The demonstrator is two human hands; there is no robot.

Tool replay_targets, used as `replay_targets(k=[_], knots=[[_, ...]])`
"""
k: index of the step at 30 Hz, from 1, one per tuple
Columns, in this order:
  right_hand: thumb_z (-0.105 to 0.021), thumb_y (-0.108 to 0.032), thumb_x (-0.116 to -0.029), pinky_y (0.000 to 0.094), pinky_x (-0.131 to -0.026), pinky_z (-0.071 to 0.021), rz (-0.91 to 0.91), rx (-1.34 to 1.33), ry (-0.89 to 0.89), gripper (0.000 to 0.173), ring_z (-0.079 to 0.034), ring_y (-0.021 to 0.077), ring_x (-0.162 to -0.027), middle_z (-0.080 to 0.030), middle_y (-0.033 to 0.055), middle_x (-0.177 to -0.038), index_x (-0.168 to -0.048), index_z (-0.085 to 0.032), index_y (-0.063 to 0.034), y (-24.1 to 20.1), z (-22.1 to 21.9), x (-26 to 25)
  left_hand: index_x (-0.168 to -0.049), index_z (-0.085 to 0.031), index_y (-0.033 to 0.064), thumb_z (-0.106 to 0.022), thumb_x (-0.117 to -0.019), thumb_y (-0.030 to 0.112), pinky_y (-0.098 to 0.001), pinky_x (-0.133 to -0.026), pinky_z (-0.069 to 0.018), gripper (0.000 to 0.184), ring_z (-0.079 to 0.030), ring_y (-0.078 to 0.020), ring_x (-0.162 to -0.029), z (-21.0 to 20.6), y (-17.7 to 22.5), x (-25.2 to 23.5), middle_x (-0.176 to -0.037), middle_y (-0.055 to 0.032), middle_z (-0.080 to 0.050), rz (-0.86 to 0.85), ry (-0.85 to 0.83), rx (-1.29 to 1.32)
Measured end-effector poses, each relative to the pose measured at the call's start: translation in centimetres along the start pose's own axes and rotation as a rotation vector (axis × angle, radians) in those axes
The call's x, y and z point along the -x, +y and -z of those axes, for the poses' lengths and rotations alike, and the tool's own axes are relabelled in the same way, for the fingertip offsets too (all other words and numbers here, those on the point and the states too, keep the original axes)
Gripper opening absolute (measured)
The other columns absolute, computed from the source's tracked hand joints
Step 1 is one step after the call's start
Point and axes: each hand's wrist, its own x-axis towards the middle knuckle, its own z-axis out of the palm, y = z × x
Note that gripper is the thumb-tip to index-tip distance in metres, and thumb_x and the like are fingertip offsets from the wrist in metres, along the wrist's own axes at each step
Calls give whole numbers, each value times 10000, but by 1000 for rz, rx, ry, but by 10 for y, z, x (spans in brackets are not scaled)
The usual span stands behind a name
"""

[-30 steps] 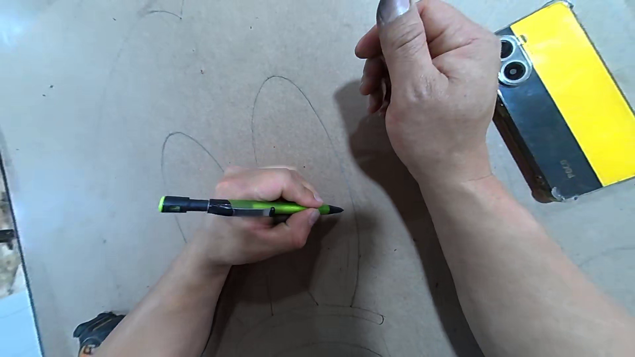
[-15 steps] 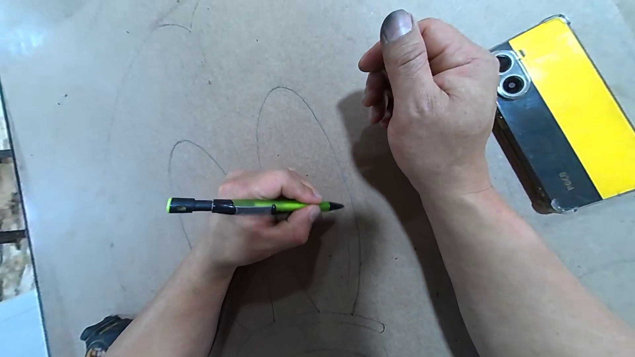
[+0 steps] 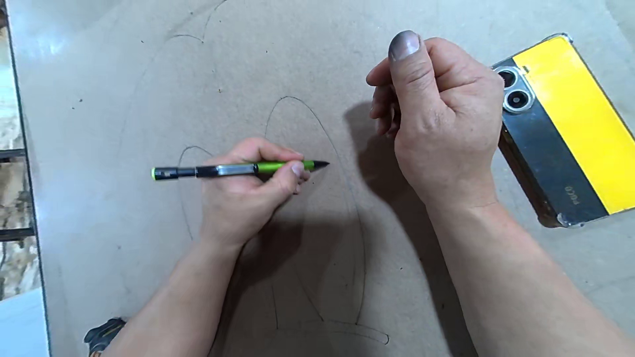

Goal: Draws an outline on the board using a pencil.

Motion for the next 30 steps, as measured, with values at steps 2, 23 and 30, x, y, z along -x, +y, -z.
replay_targets(k=[2,23,30], knots=[[-476,-238,-1106,243,-517,-551,-3,8,0,322,-636,73,-600,-644,-42,-705,-901,-687,-109,-1,0,1,-997,-683,59,-721,-928,95,-289,-587,-637,86,-723,-162,-696,5,-3,-8,-913,-55,-747,-37,-28,22],[-479,-232,-1106,235,-500,-542,-15,-6,5,320,-633,69,-593,-645,-38,-705,-902,-688,-101,-2,0,0,-928,-711,96,-742,-874,111,-272,-611,-631,64,-721,-125,-723,0,3,5,-893,-10,-751,-127,-180,-50],[-479,-226,-1106,232,-495,-540,-12,-4,7,320,-630,69,-585,-645,-39,-700,-903,-691,-100,-2,0,0,-918,-706,83,-743,-880,95,-264,-634,-634,54,-719,-116,-735,2,3,4,-876,-9,-745,-142,-246,-32]])
